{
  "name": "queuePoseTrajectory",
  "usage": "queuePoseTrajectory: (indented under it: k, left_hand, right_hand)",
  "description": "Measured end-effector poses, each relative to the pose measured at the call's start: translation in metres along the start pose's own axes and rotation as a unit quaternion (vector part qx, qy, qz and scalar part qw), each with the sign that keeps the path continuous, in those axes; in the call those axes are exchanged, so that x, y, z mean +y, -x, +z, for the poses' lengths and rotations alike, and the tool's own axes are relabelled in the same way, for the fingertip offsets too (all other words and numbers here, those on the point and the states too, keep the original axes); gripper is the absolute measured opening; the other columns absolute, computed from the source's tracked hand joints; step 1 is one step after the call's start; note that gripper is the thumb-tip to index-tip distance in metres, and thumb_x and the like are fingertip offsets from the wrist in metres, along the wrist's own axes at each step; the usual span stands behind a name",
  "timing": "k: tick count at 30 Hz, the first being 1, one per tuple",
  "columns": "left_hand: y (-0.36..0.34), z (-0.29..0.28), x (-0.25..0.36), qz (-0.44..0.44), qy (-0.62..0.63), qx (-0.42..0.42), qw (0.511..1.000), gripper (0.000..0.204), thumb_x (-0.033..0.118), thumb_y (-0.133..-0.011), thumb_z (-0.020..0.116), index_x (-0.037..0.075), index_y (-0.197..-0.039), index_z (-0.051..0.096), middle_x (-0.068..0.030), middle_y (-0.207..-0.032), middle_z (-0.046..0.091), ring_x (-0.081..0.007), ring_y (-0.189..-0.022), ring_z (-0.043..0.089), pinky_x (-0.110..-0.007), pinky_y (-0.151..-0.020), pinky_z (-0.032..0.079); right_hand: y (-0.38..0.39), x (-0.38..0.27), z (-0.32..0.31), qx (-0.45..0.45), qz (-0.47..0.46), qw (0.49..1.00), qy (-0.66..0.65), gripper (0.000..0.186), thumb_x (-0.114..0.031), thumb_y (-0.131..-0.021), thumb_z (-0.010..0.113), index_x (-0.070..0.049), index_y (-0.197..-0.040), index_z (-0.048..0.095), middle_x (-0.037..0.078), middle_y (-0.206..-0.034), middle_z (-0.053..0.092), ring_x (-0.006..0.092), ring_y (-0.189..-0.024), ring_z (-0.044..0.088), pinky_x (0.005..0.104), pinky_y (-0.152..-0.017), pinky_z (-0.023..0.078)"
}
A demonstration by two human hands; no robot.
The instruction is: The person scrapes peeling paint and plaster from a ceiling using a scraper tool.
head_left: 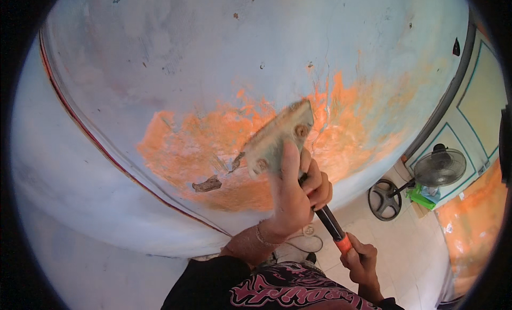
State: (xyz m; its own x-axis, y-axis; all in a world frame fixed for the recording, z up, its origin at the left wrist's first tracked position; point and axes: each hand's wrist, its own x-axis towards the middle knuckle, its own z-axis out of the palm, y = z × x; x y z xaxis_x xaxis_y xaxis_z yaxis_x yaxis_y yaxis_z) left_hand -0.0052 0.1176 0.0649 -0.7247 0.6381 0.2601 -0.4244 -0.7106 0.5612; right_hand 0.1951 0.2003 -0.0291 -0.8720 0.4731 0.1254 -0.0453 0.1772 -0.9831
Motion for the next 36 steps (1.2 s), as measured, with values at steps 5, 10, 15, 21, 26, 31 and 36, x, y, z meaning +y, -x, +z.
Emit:
queuePoseTrajectory:
  k: [5,10,15,21,26,31,36]
  left_hand:
    - [-0.004,0.012,0.018,0.021,-0.023,-0.017,0.999,0.043,0.051,-0.095,0.036,0.015,-0.071,0.033,0.0047,-0.046,0.022,-0.0079,-0.032,0.02,-0.025,-0.032,0.02]
    - [0.011,0.0,-0.007,-0.022,-0.004,0.036,0.999,0.041,0.047,-0.096,0.037,0.016,-0.07,0.032,0.0045,-0.046,0.023,-0.008,-0.032,0.021,-0.025,-0.032,0.02]
    - [0.0,0.012,0.01,-0.01,-0.028,0.016,0.999,0.042,0.05,-0.097,0.03,0.017,-0.072,0.033,0.006,-0.044,0.02,-0.0073,-0.031,0.016,-0.024,-0.03,0.018]
    - [0.005,0.01,0.003,-0.034,-0.014,0.037,0.999,0.041,0.05,-0.096,0.033,0.017,-0.072,0.034,0.0063,-0.044,0.021,-0.0071,-0.031,0.017,-0.023,-0.03,0.018]
    - [0.0,0.017,0.013,-0.035,-0.022,0.01,0.999,0.04,0.05,-0.096,0.034,0.017,-0.073,0.034,0.0063,-0.045,0.021,-0.0068,-0.031,0.018,-0.022,-0.03,0.018]
    - [0.001,0.013,0.013,-0.031,-0.003,-0.003,1.0,0.039,0.049,-0.096,0.035,0.017,-0.074,0.036,0.0074,-0.047,0.021,-0.0061,-0.032,0.018,-0.022,-0.031,0.018]
    - [-0.004,0.021,0.013,-0.033,-0.025,0.004,0.999,0.037,0.047,-0.097,0.035,0.017,-0.074,0.037,0.0073,-0.047,0.022,-0.0059,-0.032,0.018,-0.022,-0.031,0.018]
  right_hand:
    - [-0.002,-0.006,0.011,0.013,-0.03,0.999,0.004,0.038,-0.017,-0.09,0.052,0.006,-0.122,0.054,0.001,-0.067,0.055,0.0052,-0.06,0.047,0.0215,-0.054,0.038]
    - [0.018,-0.004,0.007,0.005,-0.003,0.999,-0.031,0.045,-0.025,-0.094,0.049,0.007,-0.125,0.049,0.0,-0.062,0.05,0.0046,-0.048,0.04,0.0214,-0.043,0.03]
    - [0.012,-0.02,0.019,0.016,0.011,0.999,-0.05,0.05,-0.031,-0.093,0.051,0.008,-0.124,0.049,-0.002,-0.06,0.047,0.004,-0.047,0.038,0.0212,-0.043,0.028]
    - [0.025,-0.03,0.027,0.06,0.015,0.996,-0.061,0.053,-0.034,-0.092,0.053,0.007,-0.125,0.049,-0.002,-0.059,0.046,0.0037,-0.046,0.038,0.0211,-0.041,0.027]
    - [0.027,-0.04,0.033,0.075,0.04,0.995,-0.05,0.051,-0.031,-0.093,0.052,0.007,-0.127,0.047,-0.003,-0.06,0.046,0.0038,-0.046,0.038,0.0203,-0.042,0.028]
    - [0.032,-0.042,0.039,0.071,0.015,0.996,-0.048,0.049,-0.028,-0.094,0.05,0.006,-0.128,0.046,-0.002,-0.061,0.046,0.0039,-0.047,0.038,0.0202,-0.042,0.029]
    - [0.03,-0.035,0.03,0.064,0.035,0.997,-0.03,0.047,-0.026,-0.095,0.047,0.006,-0.13,0.045,-0.003,-0.061,0.046,0.0038,-0.047,0.038,0.02,-0.042,0.028]
